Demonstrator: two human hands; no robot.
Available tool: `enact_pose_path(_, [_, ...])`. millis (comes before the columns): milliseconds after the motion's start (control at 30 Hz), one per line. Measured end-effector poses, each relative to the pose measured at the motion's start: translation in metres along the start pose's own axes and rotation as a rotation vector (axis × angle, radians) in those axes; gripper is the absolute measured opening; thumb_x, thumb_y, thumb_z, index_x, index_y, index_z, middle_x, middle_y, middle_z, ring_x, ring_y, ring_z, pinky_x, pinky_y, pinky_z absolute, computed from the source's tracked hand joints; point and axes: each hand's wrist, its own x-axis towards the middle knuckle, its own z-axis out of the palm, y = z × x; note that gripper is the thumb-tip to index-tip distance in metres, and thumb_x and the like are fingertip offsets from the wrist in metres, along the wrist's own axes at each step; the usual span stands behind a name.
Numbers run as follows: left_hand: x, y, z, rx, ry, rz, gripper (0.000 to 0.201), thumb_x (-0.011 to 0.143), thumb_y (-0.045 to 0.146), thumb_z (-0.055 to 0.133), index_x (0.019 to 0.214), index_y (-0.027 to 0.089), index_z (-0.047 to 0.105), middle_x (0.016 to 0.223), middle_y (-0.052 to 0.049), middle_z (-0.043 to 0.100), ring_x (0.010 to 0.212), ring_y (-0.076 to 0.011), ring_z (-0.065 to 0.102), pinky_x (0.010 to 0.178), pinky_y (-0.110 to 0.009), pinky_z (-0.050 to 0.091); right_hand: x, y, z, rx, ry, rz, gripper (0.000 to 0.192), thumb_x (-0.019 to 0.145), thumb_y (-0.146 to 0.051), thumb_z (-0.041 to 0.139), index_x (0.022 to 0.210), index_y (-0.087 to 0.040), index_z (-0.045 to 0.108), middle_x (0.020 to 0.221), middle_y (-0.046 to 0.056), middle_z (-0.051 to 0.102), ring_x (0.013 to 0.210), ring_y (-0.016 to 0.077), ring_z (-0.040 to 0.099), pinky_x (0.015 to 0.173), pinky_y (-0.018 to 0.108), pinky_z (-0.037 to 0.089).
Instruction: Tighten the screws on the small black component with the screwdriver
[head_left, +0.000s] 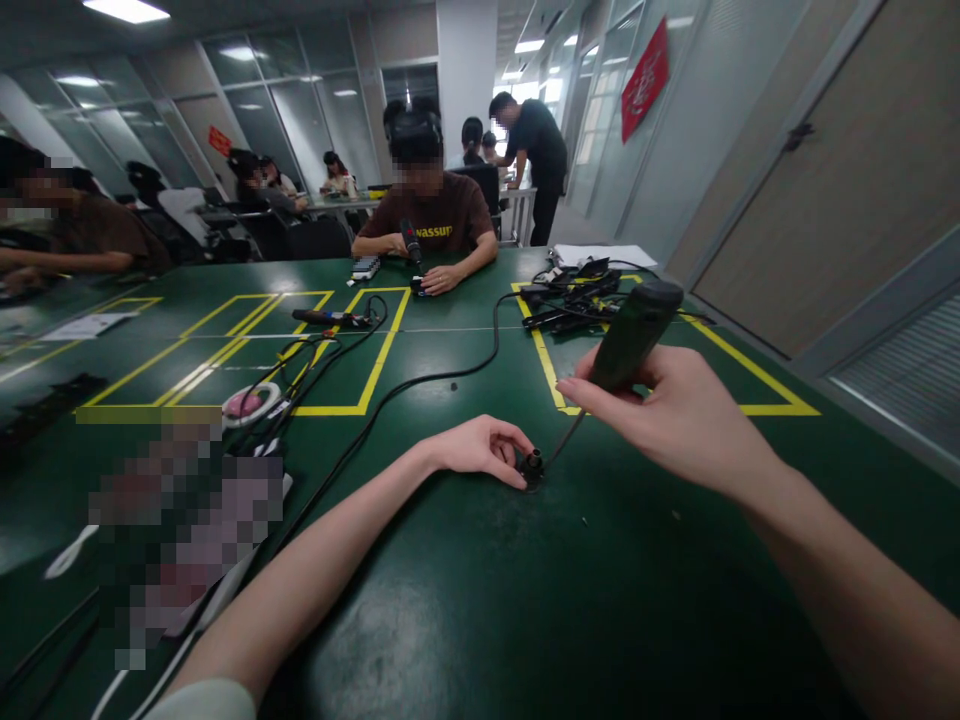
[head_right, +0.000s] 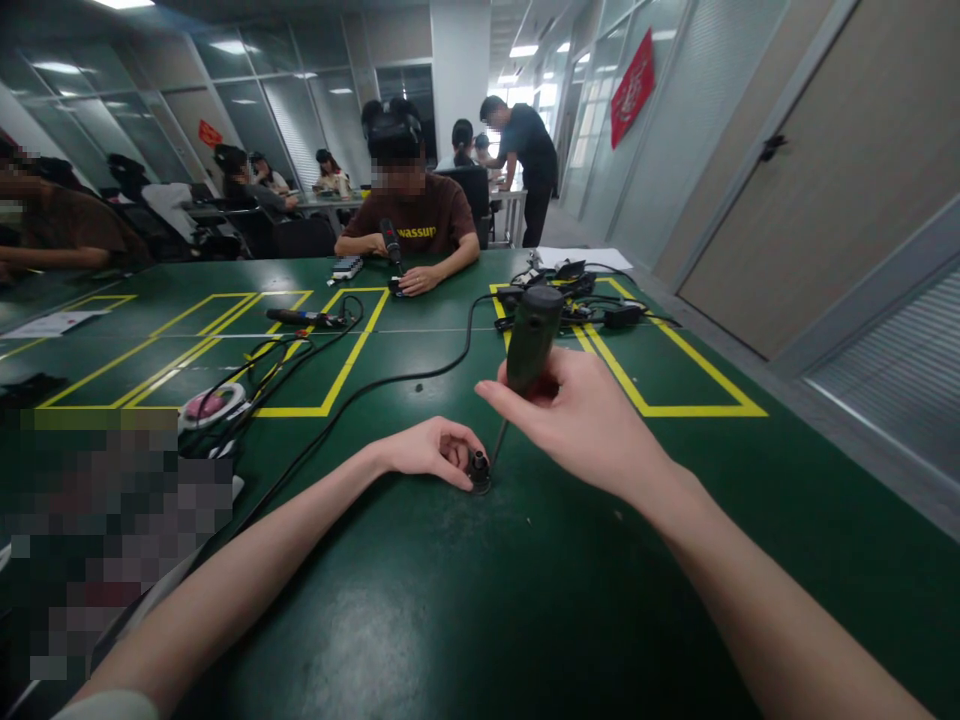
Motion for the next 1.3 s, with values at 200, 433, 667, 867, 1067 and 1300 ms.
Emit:
enact_pose_path(200, [0.0003, -0.0018, -0.0005, -0.008, 0.0, 0.01, 0.056, 0.052, 0.03, 0.1, 0.098, 0.014, 0.072, 0.066, 0.005, 0.07, 0.06, -0.0085, 0.061, 0.064, -0.022, 0.047, 0.0005, -0.0014, -0.0001, 0.055, 0.011, -0.015, 0.021, 0.077, -0.04, 0.066, 0.078, -0.019, 0.066, 0.067, 0.004, 0.065, 0.057, 0.0176, 0.057, 0.051, 0.028, 0.041])
enact_pose_path(433, [0.0026, -0.0067, -0.0009, -0.019, -0.019, 0.026, 0.055, 0.053, 0.028, 0.1, 0.098, 0.013, 0.072, 0.068, 0.003, 0.072, 0.061, -0.0094, 0.064, 0.064, -0.022, 0.048, -0.0001, 0.0031, 0.001, 0.019, 0.014, -0.038, 0.019, 0.075, -0.037, 0.064, 0.081, -0.019, 0.065, 0.066, 0.003, 0.062, 0.054, 0.0164, 0.052, 0.051, 0.029, 0.042])
enact_pose_path(667, [0.0033, -0.008, -0.0008, -0.015, -0.012, 0.035, 0.053, 0.053, 0.027, 0.099, 0.097, 0.013, 0.073, 0.069, 0.003, 0.071, 0.062, -0.0096, 0.065, 0.064, -0.022, 0.048, -0.0001, 0.0035, 0.0009, -0.027, -0.025, 0.003, 0.031, 0.082, -0.049, 0.067, 0.072, -0.019, 0.067, 0.065, 0.005, 0.065, 0.055, 0.0181, 0.055, 0.05, 0.029, 0.039])
enact_pose_path(867, [0.0032, -0.0077, -0.0006, -0.014, -0.011, 0.038, 0.053, 0.053, 0.027, 0.099, 0.097, 0.014, 0.072, 0.07, 0.002, 0.071, 0.062, -0.0091, 0.064, 0.064, -0.022, 0.049, -0.001, 0.0017, 0.0008, 0.03, -0.031, 0.001, 0.019, 0.077, -0.037, 0.066, 0.083, -0.019, 0.066, 0.066, 0.002, 0.063, 0.053, 0.0157, 0.052, 0.048, 0.028, 0.04])
enact_pose_path(1067, [0.0016, -0.0041, 0.0008, 0.003, -0.015, 0.034, 0.053, 0.053, 0.028, 0.098, 0.097, 0.014, 0.071, 0.07, 0.003, 0.07, 0.063, -0.0099, 0.065, 0.065, -0.022, 0.049, -0.0007, 0.0023, 0.0012, 0.026, -0.044, -0.01, 0.025, 0.08, -0.044, 0.065, 0.078, -0.019, 0.066, 0.07, 0.005, 0.066, 0.059, 0.0174, 0.056, 0.052, 0.028, 0.045])
enact_pose_path(1300, [0.0006, -0.0024, 0.0011, 0.01, -0.003, 0.029, 0.054, 0.053, 0.029, 0.099, 0.097, 0.014, 0.071, 0.069, 0.003, 0.069, 0.063, -0.0096, 0.063, 0.066, -0.022, 0.049, -0.0008, -0.0019, -0.0003, 0.063, -0.065, 0.003, 0.021, 0.08, -0.041, 0.066, 0.079, -0.02, 0.066, 0.072, 0.004, 0.067, 0.062, 0.0181, 0.059, 0.054, 0.028, 0.047])
